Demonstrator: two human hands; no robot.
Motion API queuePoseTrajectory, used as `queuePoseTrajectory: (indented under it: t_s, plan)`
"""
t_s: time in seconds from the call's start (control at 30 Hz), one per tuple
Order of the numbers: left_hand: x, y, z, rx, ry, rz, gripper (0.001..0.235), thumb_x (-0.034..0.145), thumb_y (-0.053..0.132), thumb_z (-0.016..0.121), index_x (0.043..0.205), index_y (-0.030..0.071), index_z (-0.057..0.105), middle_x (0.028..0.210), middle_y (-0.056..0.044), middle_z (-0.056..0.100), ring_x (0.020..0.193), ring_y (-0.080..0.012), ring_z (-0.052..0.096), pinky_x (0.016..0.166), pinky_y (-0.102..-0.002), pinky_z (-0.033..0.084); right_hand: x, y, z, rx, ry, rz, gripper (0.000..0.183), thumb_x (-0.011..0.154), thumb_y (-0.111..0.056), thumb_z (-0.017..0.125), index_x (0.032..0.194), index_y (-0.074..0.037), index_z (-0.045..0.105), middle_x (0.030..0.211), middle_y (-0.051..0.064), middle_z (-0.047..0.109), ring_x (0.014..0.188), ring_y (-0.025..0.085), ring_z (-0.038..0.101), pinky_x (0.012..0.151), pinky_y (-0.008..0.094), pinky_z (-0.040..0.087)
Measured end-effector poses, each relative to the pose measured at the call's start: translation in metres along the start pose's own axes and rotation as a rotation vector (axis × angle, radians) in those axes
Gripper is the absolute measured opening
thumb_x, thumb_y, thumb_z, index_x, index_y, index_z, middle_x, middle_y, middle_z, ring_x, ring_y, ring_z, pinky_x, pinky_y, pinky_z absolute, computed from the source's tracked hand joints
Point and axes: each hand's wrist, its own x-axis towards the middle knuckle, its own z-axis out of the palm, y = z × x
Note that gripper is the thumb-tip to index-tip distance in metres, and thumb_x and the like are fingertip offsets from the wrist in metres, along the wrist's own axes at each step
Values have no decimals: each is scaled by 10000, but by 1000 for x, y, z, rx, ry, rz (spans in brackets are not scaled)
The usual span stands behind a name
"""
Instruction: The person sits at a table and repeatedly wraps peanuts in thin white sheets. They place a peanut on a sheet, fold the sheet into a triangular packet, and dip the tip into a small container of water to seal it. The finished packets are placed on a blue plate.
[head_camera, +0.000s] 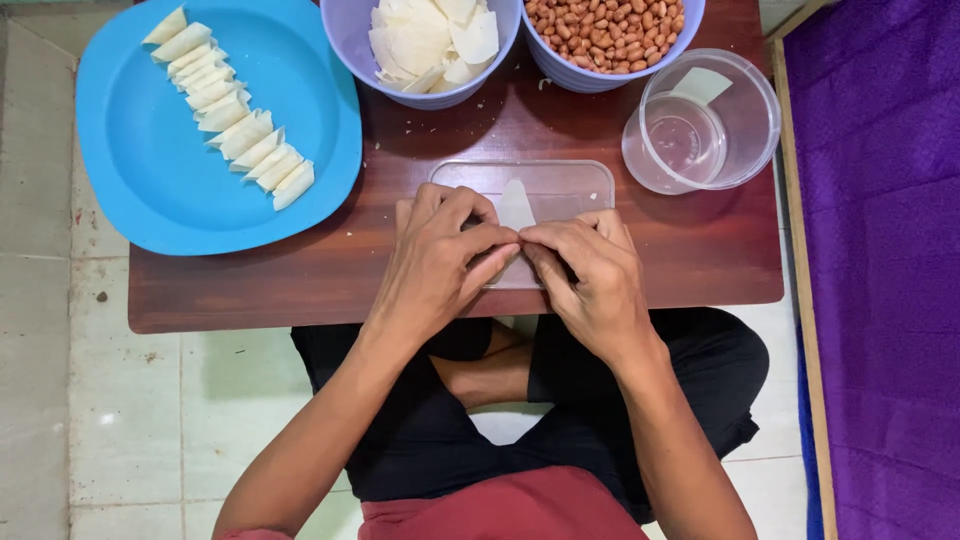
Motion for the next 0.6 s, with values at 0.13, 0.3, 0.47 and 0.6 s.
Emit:
queuePoseTrajectory:
  t_s: [0.13, 0.3, 0.47, 0.6]
  plan:
    - [0, -2, 0, -21, -8, -22, 83, 962, 310, 708, 952, 238, 747, 1005, 44, 572, 1058, -228, 526, 844, -374, 371, 1, 1, 0, 27, 7, -33, 116, 944, -77, 754, 1030, -155, 761, 994, 21, 768, 855, 307, 638, 790, 401, 512]
    - [1, -1, -2, -45, -11, -25, 102, 968, 298, 703, 943, 212, 752, 1005, 25, 571, 1055, -244, 523, 837, -378, 369, 2, -1, 0, 3, -15, -37, 79, 938, -65, 760, 972, -134, 779, 986, 31, 768, 868, 295, 635, 802, 374, 517]
    - [0, -2, -1, -59, -1, -34, 110, 972, 310, 700, 1001, 215, 746, 1014, 22, 573, 1054, -245, 529, 831, -373, 377, 6, -3, -3, -37, -43, -15, 49, 965, -71, 743, 984, -108, 769, 970, 71, 728, 887, 324, 625, 805, 408, 525]
    - [-1, -2, -4, -76, 12, -23, 111, 976, 294, 700, 1063, 232, 729, 1046, 11, 567, 1068, -262, 534, 845, -379, 394, 9, -2, -1, -75, -76, 4, 35, 991, -73, 719, 1003, -84, 749, 978, 112, 679, 906, 360, 606, 810, 441, 510]
